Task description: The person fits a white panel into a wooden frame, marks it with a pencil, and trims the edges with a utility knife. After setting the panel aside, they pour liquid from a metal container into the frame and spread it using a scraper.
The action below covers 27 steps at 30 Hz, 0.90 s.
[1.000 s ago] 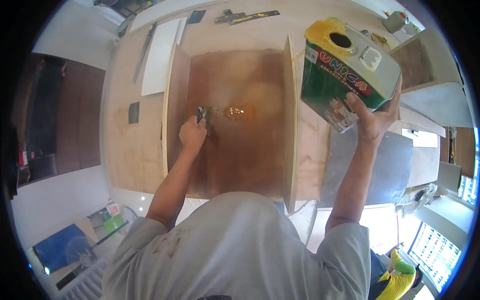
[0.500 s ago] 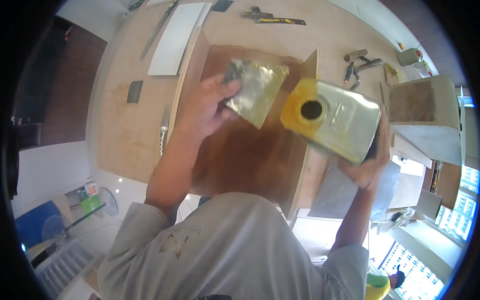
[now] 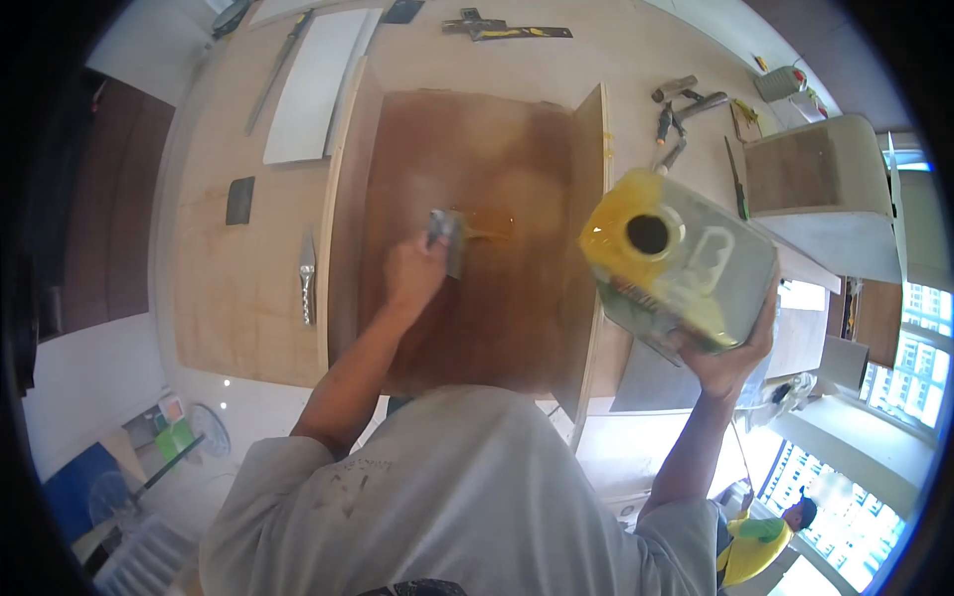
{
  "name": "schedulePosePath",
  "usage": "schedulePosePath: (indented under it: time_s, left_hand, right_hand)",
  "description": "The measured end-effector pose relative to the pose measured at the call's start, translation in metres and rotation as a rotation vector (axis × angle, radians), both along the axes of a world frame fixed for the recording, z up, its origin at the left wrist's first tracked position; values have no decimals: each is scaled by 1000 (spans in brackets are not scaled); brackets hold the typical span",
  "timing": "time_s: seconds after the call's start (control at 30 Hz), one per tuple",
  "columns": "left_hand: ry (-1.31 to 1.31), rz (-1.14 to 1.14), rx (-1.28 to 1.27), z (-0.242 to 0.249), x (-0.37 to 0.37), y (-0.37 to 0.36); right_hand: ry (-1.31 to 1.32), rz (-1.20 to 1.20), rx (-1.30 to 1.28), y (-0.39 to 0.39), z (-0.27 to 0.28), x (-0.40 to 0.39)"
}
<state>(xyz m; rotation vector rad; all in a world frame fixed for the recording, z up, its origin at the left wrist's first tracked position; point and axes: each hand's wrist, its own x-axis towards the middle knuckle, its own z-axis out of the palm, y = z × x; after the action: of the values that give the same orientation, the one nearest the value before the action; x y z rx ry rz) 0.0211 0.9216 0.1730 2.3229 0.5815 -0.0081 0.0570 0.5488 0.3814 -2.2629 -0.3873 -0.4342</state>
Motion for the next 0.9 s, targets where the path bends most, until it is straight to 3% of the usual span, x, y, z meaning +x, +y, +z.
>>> schedulePosePath:
  time_s: [0.13, 0.23, 0.4, 0.47, 0.5, 0.53, 0.63, 0.73, 0.83, 0.9]
  left_hand:
    - [44, 94, 302, 5, -1, 42]
    - [106, -1, 490, -7, -11, 52]
    - [115, -632, 706, -5, -78, 18]
    - [127, -746, 472, 10, -90, 6]
    - [105, -650, 352, 17, -88, 3]
    - [92, -558, 229, 24, -85, -1]
    - [94, -231, 196, 49, -69, 6]
    - [99, -167, 375, 56, -52, 29]
    - [96, -348, 577, 60, -35, 43]
    - [156, -340, 512, 65, -22, 42]
  right_hand:
    - [53, -93, 371, -33, -21, 7]
    - [-37, -141, 556, -27, -29, 20]
    - [-144, -358, 545, -17, -76, 80]
    - [-121, -442, 591, -21, -109, 107]
    - [-120, -479, 644, -18, -119, 117]
    - [-106, -599, 467, -35, -148, 128]
    - [-194, -674, 282, -38, -174, 124]
    - [-182, -696, 270, -38, -187, 94]
    - [-171, -660, 239, -52, -209, 72]
    - [-102, -693, 266, -49, -203, 57]
